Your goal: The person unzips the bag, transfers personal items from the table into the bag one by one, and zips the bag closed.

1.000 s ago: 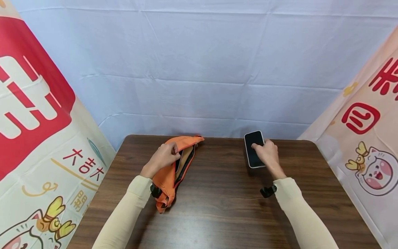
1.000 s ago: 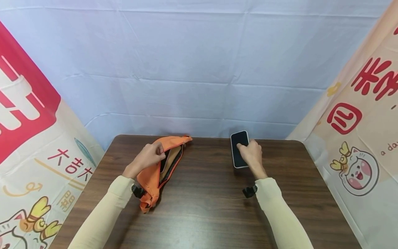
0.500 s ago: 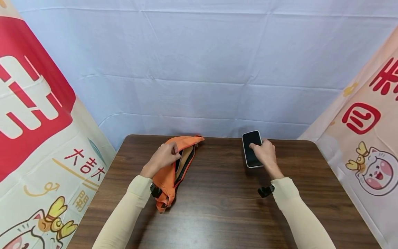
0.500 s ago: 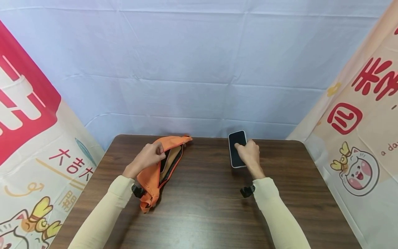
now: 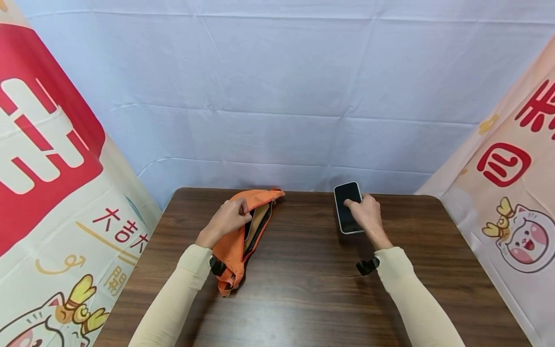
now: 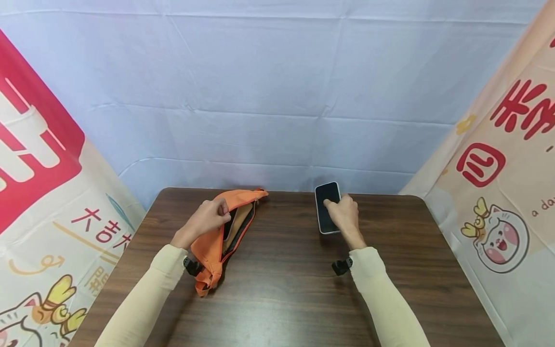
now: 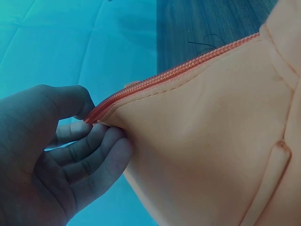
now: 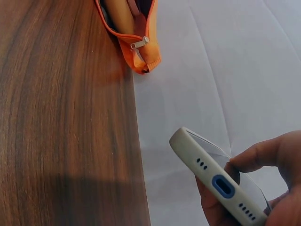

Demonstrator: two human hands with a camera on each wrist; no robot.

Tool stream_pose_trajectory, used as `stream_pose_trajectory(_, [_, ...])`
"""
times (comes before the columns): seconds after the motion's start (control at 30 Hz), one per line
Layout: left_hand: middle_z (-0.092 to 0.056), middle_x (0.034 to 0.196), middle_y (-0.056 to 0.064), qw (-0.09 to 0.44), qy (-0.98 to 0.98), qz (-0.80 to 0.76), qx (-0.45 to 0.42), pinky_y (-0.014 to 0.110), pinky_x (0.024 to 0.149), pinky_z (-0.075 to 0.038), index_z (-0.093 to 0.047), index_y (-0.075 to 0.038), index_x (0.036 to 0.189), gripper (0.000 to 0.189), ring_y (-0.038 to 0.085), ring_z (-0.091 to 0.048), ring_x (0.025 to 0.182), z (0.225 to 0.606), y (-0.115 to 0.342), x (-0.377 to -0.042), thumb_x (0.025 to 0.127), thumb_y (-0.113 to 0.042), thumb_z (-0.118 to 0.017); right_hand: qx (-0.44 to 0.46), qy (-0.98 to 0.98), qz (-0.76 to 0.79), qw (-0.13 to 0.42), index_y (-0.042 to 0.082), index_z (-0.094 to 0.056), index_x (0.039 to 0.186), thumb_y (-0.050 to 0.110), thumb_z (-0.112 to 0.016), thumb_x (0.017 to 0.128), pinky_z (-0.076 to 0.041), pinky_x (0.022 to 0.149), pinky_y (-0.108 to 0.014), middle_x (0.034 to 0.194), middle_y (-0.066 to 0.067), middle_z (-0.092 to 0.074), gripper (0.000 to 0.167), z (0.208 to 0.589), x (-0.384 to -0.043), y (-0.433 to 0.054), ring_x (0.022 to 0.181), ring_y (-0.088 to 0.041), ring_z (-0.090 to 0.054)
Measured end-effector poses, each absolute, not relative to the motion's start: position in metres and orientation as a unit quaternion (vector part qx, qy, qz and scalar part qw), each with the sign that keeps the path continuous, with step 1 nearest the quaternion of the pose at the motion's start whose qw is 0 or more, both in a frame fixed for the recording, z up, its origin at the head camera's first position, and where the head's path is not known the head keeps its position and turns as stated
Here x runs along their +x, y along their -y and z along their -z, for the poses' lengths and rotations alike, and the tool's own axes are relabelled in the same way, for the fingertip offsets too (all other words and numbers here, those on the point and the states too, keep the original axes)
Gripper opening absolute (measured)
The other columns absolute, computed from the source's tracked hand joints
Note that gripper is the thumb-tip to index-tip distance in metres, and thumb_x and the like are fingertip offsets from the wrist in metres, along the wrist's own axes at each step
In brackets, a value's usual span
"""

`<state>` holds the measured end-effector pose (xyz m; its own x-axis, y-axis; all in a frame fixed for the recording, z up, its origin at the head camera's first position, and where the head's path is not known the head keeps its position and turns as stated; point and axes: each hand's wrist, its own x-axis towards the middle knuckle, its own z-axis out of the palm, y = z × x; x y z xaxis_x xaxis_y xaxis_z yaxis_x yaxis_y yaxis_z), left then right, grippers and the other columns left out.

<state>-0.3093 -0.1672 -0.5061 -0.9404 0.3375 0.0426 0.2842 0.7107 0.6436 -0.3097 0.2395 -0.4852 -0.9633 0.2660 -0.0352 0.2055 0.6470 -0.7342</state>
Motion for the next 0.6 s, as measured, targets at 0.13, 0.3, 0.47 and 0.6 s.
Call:
stream_pose_trajectory(0.13, [-0.028, 0.073, -0.004, 0.038, -0.925, -0.338, 0.17, 0.032, 0.064, -0.026, -0.04, -0.012, 0.082, 0.025, 0.013, -0.027, 0.066, 0.5052, 0.167, -0.3091, 0.098, -0.008, -0.059, -0.131, 0.909, -0.394, 0.039, -0.007, -0.063, 0.13, 0.034, -0.064, 0.098, -0.055, 0.069, -0.036, 0.113, -0.029, -0.071, 0.052, 0.4859, -0.3111, -0.2368, 0.089, -0.035, -0.071])
stream_pose_trajectory(0.3, [-0.043, 0.074, -0.001, 0.033, -0.928, -0.332, 0.166, 0.032, 0.065, -0.034, -0.051, -0.013, 0.086, 0.018, 0.014, -0.037, 0.065, 0.5051, 0.1679, -0.3084, 0.1, -0.011, -0.062, -0.127, 0.906, -0.402, 0.033, -0.007, -0.061, 0.132, 0.034, -0.063, 0.098, -0.056, 0.069, -0.036, 0.114, -0.029, -0.07, 0.053, 0.486, -0.3111, -0.2343, 0.088, -0.034, -0.071])
stream_pose_trajectory(0.47, [-0.055, 0.078, 0.003, 0.024, -0.931, -0.324, 0.166, 0.036, 0.072, -0.049, -0.056, -0.014, 0.091, 0.015, 0.016, -0.049, 0.064, 0.5047, 0.1686, -0.3072, 0.102, -0.012, -0.066, -0.124, 0.905, -0.405, 0.035, -0.007, -0.062, 0.131, 0.033, -0.064, 0.098, -0.055, 0.065, -0.032, 0.112, -0.028, -0.071, 0.052, 0.4852, -0.3115, -0.232, 0.084, -0.032, -0.072])
stream_pose_trajectory(0.6, [-0.056, 0.075, 0.003, 0.018, -0.932, -0.317, 0.173, 0.036, 0.071, -0.05, -0.057, -0.012, 0.092, 0.015, 0.015, -0.049, 0.062, 0.5046, 0.1688, -0.3071, 0.102, -0.012, -0.068, -0.125, 0.906, -0.402, 0.037, -0.006, -0.063, 0.13, 0.033, -0.064, 0.097, -0.055, 0.065, -0.032, 0.111, -0.028, -0.072, 0.051, 0.4851, -0.3121, -0.2297, 0.084, -0.031, -0.072])
